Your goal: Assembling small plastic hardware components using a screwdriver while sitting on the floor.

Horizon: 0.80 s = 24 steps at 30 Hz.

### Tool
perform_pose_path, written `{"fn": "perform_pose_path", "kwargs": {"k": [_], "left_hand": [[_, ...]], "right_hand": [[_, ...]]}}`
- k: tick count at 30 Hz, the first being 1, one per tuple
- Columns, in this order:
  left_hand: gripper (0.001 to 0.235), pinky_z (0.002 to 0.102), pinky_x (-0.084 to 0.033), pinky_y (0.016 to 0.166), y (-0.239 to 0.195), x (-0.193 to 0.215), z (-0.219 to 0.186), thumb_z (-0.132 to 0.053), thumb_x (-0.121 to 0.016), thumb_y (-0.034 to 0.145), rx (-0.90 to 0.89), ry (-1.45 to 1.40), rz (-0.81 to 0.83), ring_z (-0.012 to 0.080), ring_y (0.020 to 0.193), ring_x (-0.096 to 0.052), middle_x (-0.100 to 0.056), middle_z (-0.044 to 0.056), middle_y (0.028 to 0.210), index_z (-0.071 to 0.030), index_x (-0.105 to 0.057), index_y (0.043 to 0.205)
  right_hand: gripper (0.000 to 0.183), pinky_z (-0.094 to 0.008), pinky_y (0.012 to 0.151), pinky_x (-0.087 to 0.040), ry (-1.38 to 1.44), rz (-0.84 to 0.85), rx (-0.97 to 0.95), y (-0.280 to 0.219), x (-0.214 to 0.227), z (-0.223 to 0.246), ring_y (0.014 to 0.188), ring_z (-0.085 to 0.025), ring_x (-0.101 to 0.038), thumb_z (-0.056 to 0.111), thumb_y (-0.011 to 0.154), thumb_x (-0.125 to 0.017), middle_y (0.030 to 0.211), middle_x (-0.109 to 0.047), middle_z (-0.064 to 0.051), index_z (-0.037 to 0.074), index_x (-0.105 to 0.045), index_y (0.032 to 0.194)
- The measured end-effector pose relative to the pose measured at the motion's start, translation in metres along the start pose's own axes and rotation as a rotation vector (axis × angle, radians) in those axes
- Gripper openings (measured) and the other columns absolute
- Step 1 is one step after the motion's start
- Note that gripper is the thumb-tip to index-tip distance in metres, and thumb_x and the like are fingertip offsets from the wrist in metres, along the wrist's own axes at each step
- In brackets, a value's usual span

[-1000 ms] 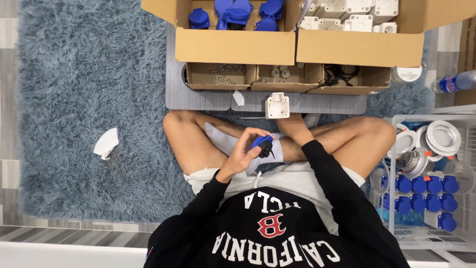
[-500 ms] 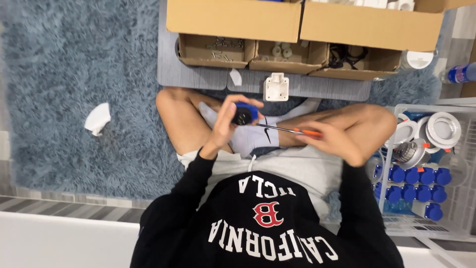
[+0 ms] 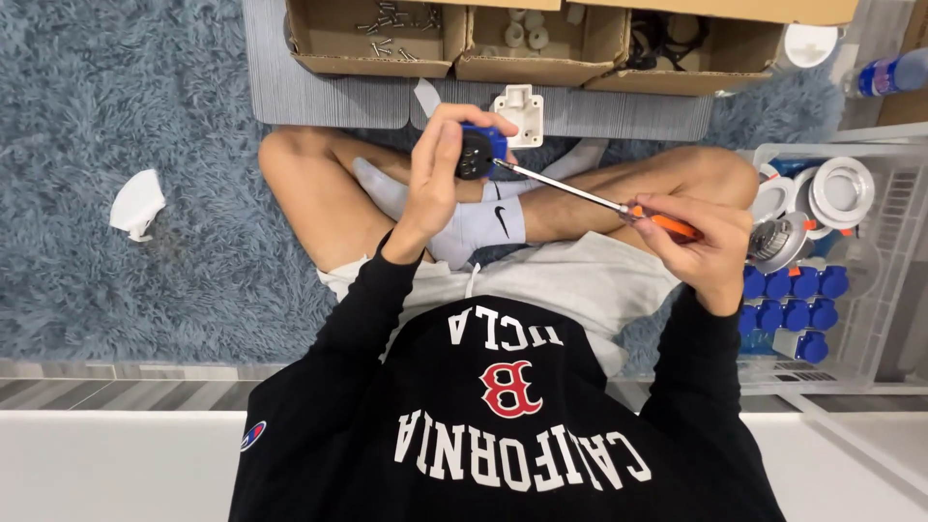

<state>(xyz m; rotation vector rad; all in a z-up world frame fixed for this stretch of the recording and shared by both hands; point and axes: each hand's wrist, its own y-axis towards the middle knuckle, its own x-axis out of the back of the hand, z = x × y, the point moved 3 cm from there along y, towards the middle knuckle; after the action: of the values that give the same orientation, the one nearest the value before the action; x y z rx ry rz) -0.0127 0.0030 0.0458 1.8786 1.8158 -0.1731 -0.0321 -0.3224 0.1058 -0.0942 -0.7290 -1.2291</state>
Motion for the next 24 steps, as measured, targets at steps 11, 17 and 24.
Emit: {"fn": "perform_pose_path", "kwargs": {"k": [11, 17, 24], "left_hand": [[0.028, 0.035, -0.062, 0.1, 0.0, -0.015, -0.023, -0.03, -0.037, 0.123, 0.133, 0.042, 0.113, 0.0207, 0.104, -0.071, -0.072, 0.014, 0.125, -0.008, -0.054, 0.129], [0.025, 0.032, -0.064, 0.081, 0.004, -0.014, -0.02, -0.028, -0.042, 0.121, 0.199, 0.023, 0.098, 0.0207, 0.087, -0.07, -0.072, 0.015, 0.115, -0.006, -0.055, 0.124], [0.023, 0.031, -0.062, 0.074, 0.005, -0.003, -0.013, -0.024, -0.044, 0.119, 0.189, 0.137, 0.128, 0.0203, 0.078, -0.071, -0.074, 0.013, 0.106, -0.006, -0.056, 0.116]], "right_hand": [[0.027, -0.029, 0.068, -0.051, -0.134, 0.085, -0.024, 0.006, 0.002, 0.025, 0.072, -0.021, -0.065, -0.011, 0.091, -0.09, 0.11, -0.082, -0.025, -0.018, -0.08, 0.115], [0.025, -0.038, 0.066, -0.047, -0.383, 0.031, 0.239, 0.003, 0.002, 0.024, 0.067, -0.026, -0.059, -0.005, 0.09, -0.102, 0.088, -0.076, -0.017, -0.012, -0.086, 0.108], [0.027, -0.029, 0.071, -0.053, -0.014, 0.16, -0.155, -0.017, -0.022, -0.011, 0.077, -0.022, -0.067, -0.002, 0.095, -0.086, 0.104, -0.078, -0.016, -0.008, -0.079, 0.12]]}}
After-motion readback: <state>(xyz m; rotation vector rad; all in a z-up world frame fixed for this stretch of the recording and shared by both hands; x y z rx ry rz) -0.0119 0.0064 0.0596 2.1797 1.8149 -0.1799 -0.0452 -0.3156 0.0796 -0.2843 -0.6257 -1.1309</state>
